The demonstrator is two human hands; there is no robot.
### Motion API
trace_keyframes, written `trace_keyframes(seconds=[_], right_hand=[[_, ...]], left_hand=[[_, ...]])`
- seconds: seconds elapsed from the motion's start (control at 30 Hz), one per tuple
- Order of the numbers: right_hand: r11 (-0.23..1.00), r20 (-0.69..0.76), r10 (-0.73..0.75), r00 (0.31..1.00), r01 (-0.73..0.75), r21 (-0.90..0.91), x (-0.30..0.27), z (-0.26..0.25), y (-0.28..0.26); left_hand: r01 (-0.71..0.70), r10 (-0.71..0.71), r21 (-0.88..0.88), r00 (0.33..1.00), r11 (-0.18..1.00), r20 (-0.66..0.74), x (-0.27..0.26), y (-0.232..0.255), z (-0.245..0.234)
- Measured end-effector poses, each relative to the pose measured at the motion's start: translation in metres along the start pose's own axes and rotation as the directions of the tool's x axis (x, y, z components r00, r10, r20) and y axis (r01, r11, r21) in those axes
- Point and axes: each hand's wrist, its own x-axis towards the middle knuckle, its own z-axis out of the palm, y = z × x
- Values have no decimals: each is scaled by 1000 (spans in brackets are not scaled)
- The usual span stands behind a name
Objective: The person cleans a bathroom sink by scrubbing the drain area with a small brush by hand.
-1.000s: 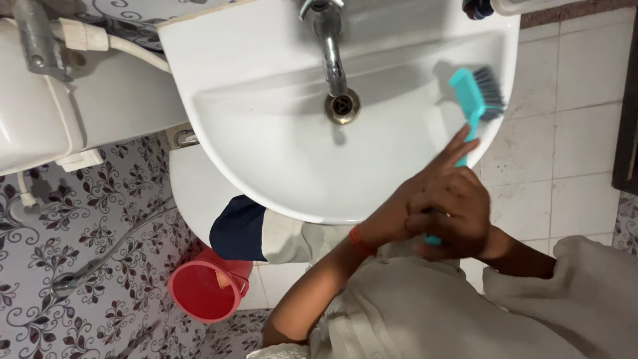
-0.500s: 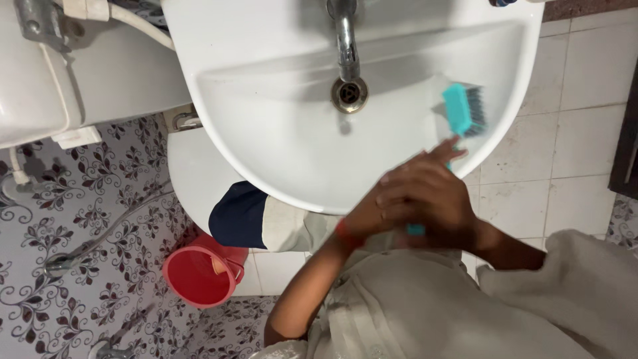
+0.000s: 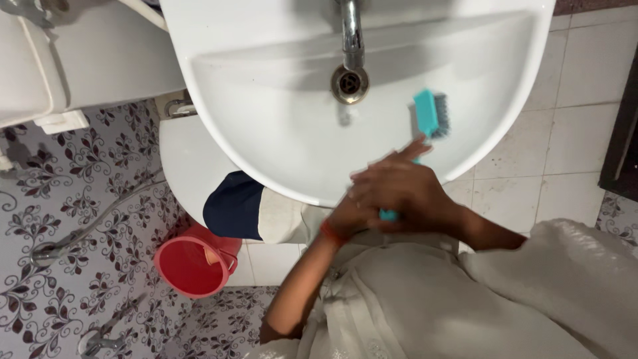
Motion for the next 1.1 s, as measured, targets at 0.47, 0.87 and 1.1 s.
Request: trace_keyframes(seconds=[0.47,0.87,1.1], right_hand=[[997,138,61,989,-66,32,14,28,-6],[997,121,-57,991,49,61,22,36,-2],[974,134,-124,983,94,206,-9,28,-20]], left_hand=[[28,-30,-25,997,999,-78,-17,-11,-5],[84,-165,-292,950,953,-264,-19,2,-13],[95,14,679,988,728,-154,-35,21,9]])
